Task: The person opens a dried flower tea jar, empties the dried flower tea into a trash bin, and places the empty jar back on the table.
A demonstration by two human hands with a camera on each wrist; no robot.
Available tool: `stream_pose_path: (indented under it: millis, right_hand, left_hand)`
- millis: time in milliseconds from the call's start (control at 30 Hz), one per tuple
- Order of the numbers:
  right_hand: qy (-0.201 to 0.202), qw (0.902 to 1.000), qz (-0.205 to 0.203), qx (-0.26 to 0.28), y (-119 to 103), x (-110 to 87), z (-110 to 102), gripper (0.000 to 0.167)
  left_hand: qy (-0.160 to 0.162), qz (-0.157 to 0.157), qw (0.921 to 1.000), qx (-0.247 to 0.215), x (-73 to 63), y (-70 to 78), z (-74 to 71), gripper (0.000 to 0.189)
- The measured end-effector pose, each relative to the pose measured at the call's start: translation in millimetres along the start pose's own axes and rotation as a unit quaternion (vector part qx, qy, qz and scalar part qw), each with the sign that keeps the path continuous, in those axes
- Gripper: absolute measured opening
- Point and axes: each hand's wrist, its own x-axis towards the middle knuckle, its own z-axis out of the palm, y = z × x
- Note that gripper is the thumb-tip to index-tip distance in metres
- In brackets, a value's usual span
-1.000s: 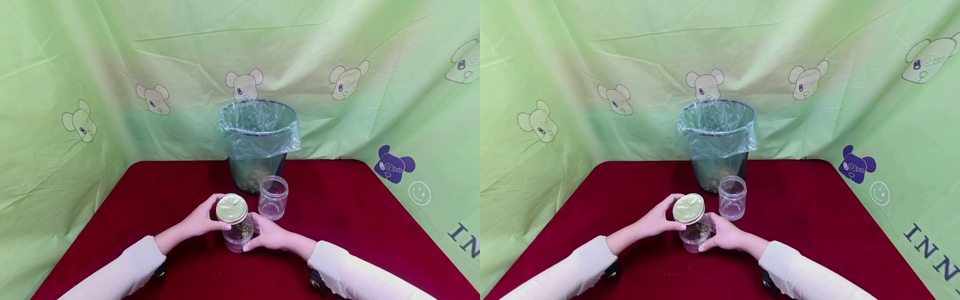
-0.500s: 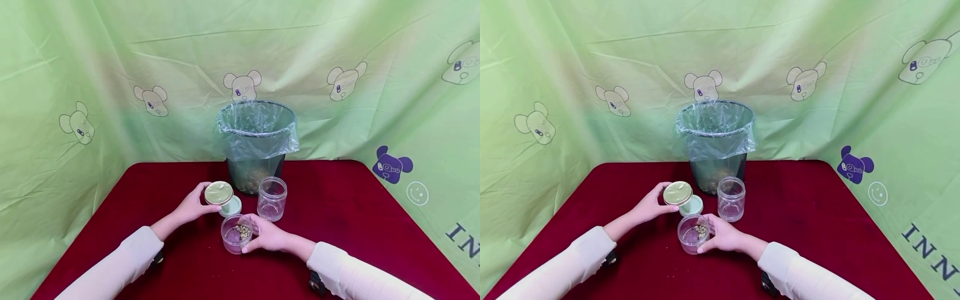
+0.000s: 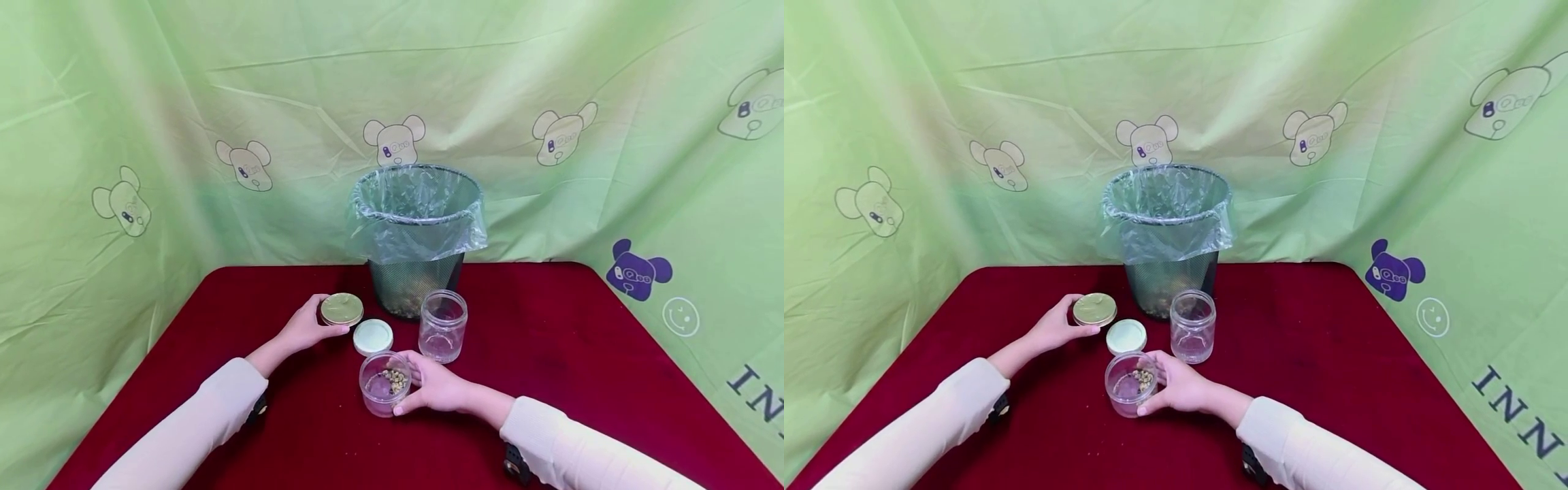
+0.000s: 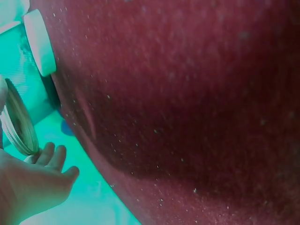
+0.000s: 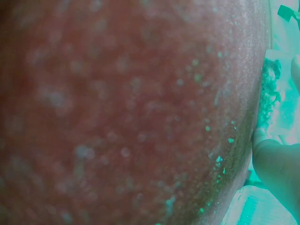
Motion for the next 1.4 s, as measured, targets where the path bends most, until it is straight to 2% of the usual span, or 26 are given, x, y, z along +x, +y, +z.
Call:
stream_pose_path:
  millis: [267,533,833,1100,1400]
  right_hand:
    - [-0.001,0.9999,0.004,-0.009,2.1,1.7,-1.1,0.073]
    - [0.001,0.9999,0.007,-0.008,0.3,0.7,-1.0,0.072]
    - [0.002,1.0,0.002,-0.002,-0.4,0.4,0.1,0.072]
    - [0.0,0.9999,0.002,-0.011,3.7,1.8,-1.8,0.072]
    - [0.0,1.0,-0.001,-0.005,1.4,0.9,-0.4,0.074]
  left_hand:
    - [-0.012,-0.021,0.9992,0.031,5.9,-11.5,-0.1,0.082]
    - [-0.011,-0.023,0.999,0.038,10.4,-14.3,-1.0,0.081]
    - [-0.034,-0.002,0.9971,0.067,16.6,-18.3,1.0,0.081]
    - [-0.034,0.012,0.9963,0.078,21.0,-17.8,3.5,0.075]
    - [-0.041,0.01,0.9939,0.102,22.5,-16.7,6.5,0.075]
